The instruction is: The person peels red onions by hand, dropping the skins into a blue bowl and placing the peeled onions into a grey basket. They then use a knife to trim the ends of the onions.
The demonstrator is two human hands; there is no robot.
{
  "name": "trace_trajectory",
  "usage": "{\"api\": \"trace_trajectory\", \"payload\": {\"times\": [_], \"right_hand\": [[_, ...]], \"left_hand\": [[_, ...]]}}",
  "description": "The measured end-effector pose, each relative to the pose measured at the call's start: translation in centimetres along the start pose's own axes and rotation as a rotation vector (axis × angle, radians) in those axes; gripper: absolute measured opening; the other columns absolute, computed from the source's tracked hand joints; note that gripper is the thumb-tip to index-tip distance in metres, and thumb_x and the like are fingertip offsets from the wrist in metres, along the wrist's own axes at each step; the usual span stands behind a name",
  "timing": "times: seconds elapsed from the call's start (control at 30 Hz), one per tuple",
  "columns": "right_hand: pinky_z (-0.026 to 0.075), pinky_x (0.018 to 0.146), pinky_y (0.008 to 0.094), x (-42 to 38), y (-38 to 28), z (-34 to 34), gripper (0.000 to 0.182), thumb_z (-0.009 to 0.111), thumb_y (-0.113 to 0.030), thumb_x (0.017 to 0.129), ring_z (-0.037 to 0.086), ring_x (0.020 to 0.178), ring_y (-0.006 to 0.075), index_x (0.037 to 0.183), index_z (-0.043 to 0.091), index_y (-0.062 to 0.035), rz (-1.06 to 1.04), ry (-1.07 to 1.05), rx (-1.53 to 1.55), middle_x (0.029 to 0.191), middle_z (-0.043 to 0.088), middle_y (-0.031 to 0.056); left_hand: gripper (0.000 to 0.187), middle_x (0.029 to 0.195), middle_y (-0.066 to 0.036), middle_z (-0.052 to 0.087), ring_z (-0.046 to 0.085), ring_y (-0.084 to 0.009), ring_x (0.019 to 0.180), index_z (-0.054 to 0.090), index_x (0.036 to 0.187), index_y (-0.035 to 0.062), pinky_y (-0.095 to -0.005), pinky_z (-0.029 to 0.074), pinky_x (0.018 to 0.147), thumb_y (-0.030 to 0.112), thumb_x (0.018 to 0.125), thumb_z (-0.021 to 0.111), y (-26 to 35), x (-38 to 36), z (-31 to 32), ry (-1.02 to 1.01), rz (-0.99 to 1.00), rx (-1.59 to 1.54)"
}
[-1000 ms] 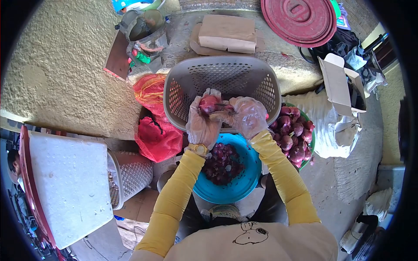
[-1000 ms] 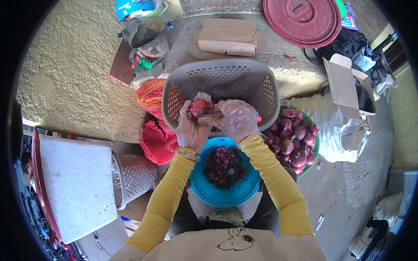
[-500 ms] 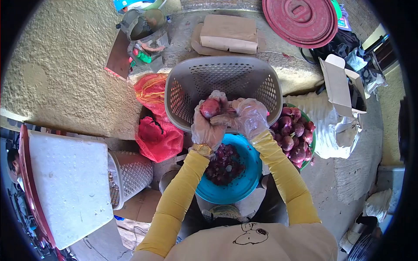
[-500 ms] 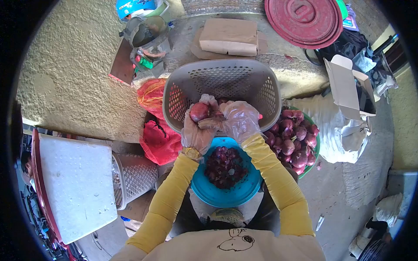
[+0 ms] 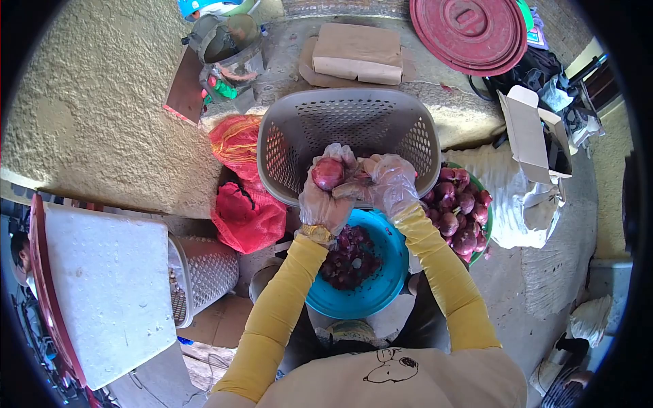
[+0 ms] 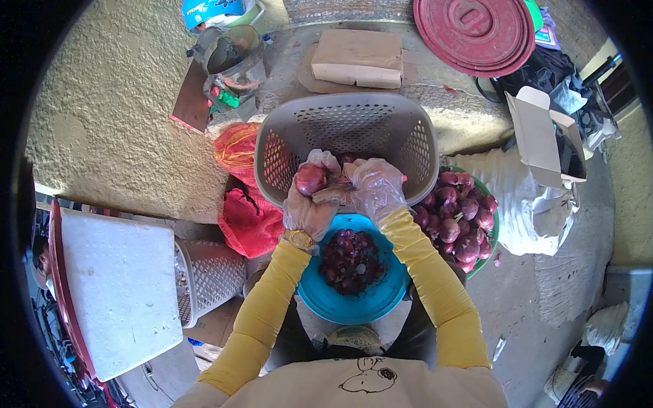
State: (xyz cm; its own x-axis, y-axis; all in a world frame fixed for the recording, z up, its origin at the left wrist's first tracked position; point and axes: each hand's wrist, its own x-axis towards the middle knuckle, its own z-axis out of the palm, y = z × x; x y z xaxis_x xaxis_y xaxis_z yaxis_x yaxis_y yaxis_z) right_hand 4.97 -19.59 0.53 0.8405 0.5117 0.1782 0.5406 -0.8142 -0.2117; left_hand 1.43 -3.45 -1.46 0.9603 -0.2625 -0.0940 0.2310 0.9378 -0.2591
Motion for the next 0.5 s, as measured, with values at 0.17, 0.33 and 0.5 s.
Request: {"api": "trace_trajectory", "payload": {"times": [0.17, 0.33, 0.5], "right_hand": [[0.056, 0.078, 0.0465, -0.12, 0.2, 0.09, 0.067, 0.061, -0.077, 0.081, 0.068, 0.093, 0.0333, 0.093, 0.068, -0.0116, -0.008, 0.058, 0.02, 0.092, 0.068, 0.0091], [0.055, 0.078, 0.0462, -0.21, 0.13, 0.18, 0.068, 0.06, -0.078, 0.08, 0.068, 0.092, 0.0338, 0.09, 0.069, -0.0115, -0.016, 0.107, 0.067, 0.09, 0.068, 0.0103], [0.053, 0.071, 0.0444, 0.22, 0.14, 0.17, 0.069, 0.079, -0.076, 0.064, 0.066, 0.076, 0.0346, 0.084, 0.074, -0.0104, -0.007, 0.129, 0.232, 0.081, 0.068, 0.0101]], "left_hand": [[0.022, 0.101, -0.007, 0.063, 0.067, -0.0203, 0.1, 0.06, 0.106, 0.0049, -0.0254, 0.04, 0.047, 0.024, 0.105, 0.049, -0.17, 0.04, 0.19, 0.002, 0.023, 0.053], [0.022, 0.103, -0.006, 0.061, 0.064, -0.0181, 0.101, 0.058, 0.103, 0.0053, -0.0249, 0.038, 0.047, 0.025, 0.104, 0.049, -0.12, 0.03, 0.02, -0.029, 0.004, 0.07], [0.023, 0.102, -0.006, 0.06, 0.061, -0.0192, 0.1, 0.059, 0.105, 0.0054, -0.0285, 0.047, 0.054, 0.025, 0.105, 0.048, -0.26, -0.03, 0.61, -0.102, -0.053, 0.07]]}}
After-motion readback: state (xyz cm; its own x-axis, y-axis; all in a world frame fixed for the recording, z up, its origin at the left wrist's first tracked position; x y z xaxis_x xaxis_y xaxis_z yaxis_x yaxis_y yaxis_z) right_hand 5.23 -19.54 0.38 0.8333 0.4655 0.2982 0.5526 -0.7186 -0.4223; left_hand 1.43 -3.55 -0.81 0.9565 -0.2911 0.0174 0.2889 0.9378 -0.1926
